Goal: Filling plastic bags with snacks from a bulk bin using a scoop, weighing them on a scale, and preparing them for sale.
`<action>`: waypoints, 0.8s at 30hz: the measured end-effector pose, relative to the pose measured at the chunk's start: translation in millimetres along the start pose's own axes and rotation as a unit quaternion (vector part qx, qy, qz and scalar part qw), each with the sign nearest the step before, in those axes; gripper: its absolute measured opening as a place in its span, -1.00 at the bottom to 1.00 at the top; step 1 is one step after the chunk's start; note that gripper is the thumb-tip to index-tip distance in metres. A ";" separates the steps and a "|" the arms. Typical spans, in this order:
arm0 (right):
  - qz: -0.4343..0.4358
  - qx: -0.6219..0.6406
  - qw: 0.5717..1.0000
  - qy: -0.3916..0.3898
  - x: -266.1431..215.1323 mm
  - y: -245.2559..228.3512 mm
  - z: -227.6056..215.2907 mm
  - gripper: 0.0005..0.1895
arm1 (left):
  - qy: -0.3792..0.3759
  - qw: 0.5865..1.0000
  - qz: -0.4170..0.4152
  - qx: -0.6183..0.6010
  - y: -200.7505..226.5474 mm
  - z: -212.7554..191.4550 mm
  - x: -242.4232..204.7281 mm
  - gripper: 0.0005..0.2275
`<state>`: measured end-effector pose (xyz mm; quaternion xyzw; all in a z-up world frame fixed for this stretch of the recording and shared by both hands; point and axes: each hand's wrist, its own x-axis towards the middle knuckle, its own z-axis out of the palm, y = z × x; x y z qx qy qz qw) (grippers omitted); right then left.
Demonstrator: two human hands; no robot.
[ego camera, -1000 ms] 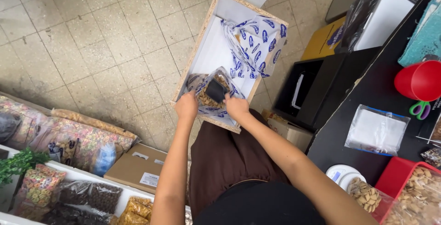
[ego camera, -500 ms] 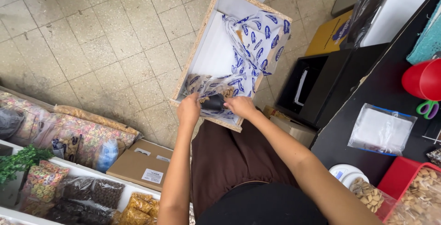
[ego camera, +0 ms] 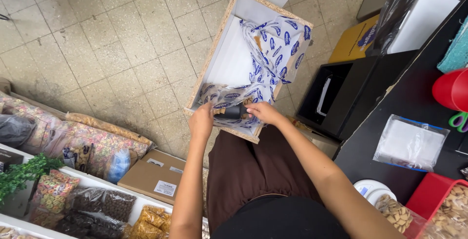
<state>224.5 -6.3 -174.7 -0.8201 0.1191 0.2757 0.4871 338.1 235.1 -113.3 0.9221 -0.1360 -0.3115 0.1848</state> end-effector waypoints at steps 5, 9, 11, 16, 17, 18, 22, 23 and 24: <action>-0.004 0.026 1.000 -0.014 -9.0 12.0 -18.9 -0.70 | -0.005 1.000 -0.010 -0.009 -1.2 -7.0 -0.2 -0.76; -0.005 0.057 0.998 -0.010 -34.5 7.3 -40.9 -0.73 | 0.002 1.000 -0.014 -0.020 -16.8 0.0 6.6 -0.76; -0.001 0.065 0.998 0.011 -43.3 18.2 -38.3 -0.73 | -0.002 1.000 -0.014 -0.021 -14.9 -1.1 4.4 -0.74; 0.006 0.060 0.996 0.062 -52.9 51.4 -23.5 -0.75 | -0.009 1.000 -0.009 -0.027 -0.9 -16.5 -3.8 -0.69; 0.011 0.068 0.995 0.075 -52.9 61.0 -18.6 -0.75 | -0.008 0.999 -0.011 -0.036 0.7 -18.1 -5.1 -0.68; 0.016 0.076 0.993 0.089 -52.9 70.7 -13.7 -0.75 | -0.007 0.999 -0.014 -0.045 2.2 -19.7 -6.4 -0.68; 0.013 0.086 0.990 0.108 -58.0 67.7 -14.4 -0.76 | -0.011 0.999 -0.007 -0.051 4.8 -23.1 -8.3 -0.64; 0.013 0.092 0.989 0.115 -59.9 65.2 -15.3 -0.75 | -0.013 0.999 -0.004 -0.052 2.7 -21.1 -8.6 -0.64; 0.013 0.098 0.987 0.123 -61.7 62.9 -16.1 -0.74 | -0.015 0.998 0.000 -0.053 0.6 -18.9 -8.6 -0.63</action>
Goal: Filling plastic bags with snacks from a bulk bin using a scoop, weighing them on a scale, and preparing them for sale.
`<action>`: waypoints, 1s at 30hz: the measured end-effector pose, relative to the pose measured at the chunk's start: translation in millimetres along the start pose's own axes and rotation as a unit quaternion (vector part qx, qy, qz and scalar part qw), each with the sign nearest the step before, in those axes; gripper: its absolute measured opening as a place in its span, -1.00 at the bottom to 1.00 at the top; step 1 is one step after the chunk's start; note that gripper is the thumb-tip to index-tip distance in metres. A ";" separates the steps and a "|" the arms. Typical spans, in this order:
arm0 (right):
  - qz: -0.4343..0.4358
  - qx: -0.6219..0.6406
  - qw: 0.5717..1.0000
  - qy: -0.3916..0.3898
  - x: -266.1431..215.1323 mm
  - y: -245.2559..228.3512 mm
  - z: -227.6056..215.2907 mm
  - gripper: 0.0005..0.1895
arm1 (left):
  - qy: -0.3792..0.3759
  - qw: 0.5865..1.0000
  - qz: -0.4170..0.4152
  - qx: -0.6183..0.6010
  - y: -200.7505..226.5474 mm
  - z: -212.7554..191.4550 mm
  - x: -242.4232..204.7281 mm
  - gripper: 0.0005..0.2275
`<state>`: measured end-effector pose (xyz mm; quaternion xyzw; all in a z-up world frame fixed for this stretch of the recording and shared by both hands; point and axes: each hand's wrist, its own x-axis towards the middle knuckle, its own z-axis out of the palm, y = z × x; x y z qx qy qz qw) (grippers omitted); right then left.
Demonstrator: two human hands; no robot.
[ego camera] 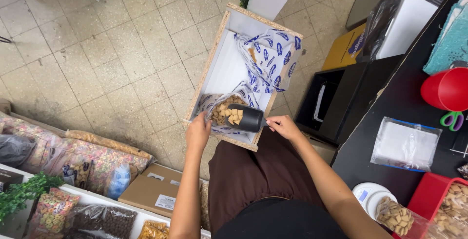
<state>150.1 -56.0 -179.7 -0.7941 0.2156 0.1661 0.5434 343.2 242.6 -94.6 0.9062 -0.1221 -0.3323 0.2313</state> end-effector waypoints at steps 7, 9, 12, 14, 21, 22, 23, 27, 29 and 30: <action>0.001 0.024 0.999 0.023 0.3 13.5 -2.5 -0.76 | 0.006 1.000 0.003 0.004 4.7 1.8 0.8 -0.62; -0.010 0.027 0.999 0.028 1.8 13.9 -5.7 -0.76 | 0.007 1.000 0.006 0.006 3.3 4.0 3.1 -0.62; -0.010 0.051 0.998 0.032 -1.6 5.8 -8.0 -0.76 | 0.028 0.999 0.027 0.016 3.6 3.0 -1.3 -0.63; -0.023 0.059 0.997 0.038 -4.0 2.2 -8.5 -0.78 | 0.040 0.998 0.039 0.010 4.8 4.7 -2.1 -0.64; -0.008 0.088 0.994 0.065 -24.2 -35.1 -18.2 -0.66 | 0.053 0.994 0.084 0.041 12.3 11.3 -0.7 -0.71; -0.018 0.083 0.994 0.068 -23.6 -34.4 -19.2 -0.66 | 0.062 0.993 0.089 0.038 7.3 19.6 6.9 -0.71; 0.001 0.065 0.996 0.062 -25.1 -32.8 -20.1 -0.70 | 0.080 0.988 0.132 0.027 2.7 29.0 13.7 -0.73; -0.002 0.049 0.996 0.073 -29.3 -27.4 -15.5 -0.73 | 0.068 0.981 0.180 -0.040 8.7 36.1 24.3 -0.78; 0.007 0.041 0.996 0.073 -36.9 -43.6 -17.7 -0.72 | 0.064 0.977 0.192 -0.060 15.8 37.3 28.7 -0.79; 0.025 0.042 0.996 0.070 -42.4 -50.2 -14.2 -0.71 | 0.051 0.976 0.199 -0.074 16.5 38.0 29.6 -0.80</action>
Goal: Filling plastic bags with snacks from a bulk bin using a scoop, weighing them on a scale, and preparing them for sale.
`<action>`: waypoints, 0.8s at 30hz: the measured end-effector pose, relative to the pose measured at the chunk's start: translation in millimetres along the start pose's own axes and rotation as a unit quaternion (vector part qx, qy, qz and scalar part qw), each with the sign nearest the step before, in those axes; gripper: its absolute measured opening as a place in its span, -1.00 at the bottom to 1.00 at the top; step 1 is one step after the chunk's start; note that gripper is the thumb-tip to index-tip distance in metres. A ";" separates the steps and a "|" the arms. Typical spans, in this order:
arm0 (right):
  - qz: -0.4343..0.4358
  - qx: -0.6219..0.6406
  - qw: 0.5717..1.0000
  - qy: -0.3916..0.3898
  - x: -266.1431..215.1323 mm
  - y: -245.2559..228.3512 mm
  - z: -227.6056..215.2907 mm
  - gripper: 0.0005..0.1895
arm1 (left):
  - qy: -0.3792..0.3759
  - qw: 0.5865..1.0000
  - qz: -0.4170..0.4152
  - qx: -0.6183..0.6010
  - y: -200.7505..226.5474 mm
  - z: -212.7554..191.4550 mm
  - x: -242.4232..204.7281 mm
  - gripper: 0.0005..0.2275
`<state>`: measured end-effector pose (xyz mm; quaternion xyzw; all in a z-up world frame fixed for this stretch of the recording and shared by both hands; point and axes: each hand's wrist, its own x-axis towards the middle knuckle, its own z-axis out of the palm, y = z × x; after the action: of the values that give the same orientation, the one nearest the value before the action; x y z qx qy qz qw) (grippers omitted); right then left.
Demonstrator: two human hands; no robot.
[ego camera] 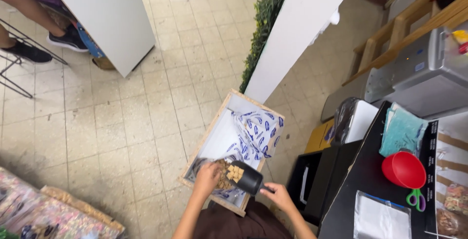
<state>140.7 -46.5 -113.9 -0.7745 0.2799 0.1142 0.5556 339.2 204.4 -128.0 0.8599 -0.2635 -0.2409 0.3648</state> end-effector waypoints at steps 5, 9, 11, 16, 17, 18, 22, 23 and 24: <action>0.033 0.031 0.996 0.072 -1.4 42.8 22.1 -0.69 | 0.025 0.999 0.042 -0.005 -5.5 2.6 5.4 -0.78; 0.086 0.021 0.991 0.097 -21.4 22.3 29.6 -0.67 | -0.008 0.999 0.018 -0.037 1.2 -16.5 -10.0 -0.78; 0.083 0.026 0.991 0.106 -32.4 6.1 30.6 -0.71 | -0.011 0.999 0.025 -0.041 -5.7 -21.3 -15.7 -0.79; 0.027 0.042 0.983 0.178 -48.0 1.4 20.1 -0.76 | -0.044 0.998 0.041 -0.032 -6.9 -23.0 -16.7 -0.76; -0.004 0.013 0.978 0.209 -53.0 8.6 17.7 -0.74 | -0.049 0.998 0.034 -0.035 -5.6 -21.7 -16.3 -0.76; -0.034 -0.017 0.970 0.239 -58.1 17.6 13.2 -0.72 | -0.055 0.997 0.027 -0.038 -3.0 -18.3 -14.7 -0.76; -0.073 -0.031 0.947 0.311 -109.7 19.9 -9.0 -0.68 | -0.056 0.988 0.147 0.003 -8.2 1.9 1.9 -0.78; -0.081 -0.046 0.940 0.327 -125.8 18.5 -14.6 -0.69 | -0.056 0.986 0.156 0.013 -0.4 2.6 4.3 -0.76; -0.089 -0.063 0.933 0.342 -142.1 18.3 -21.8 -0.70 | -0.057 0.984 0.167 0.022 8.7 4.8 7.9 -0.73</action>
<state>11.4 -27.3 -51.4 -0.8217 0.3754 -0.1902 0.3843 339.8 191.8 -126.1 0.7965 -0.4289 -0.2193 0.3655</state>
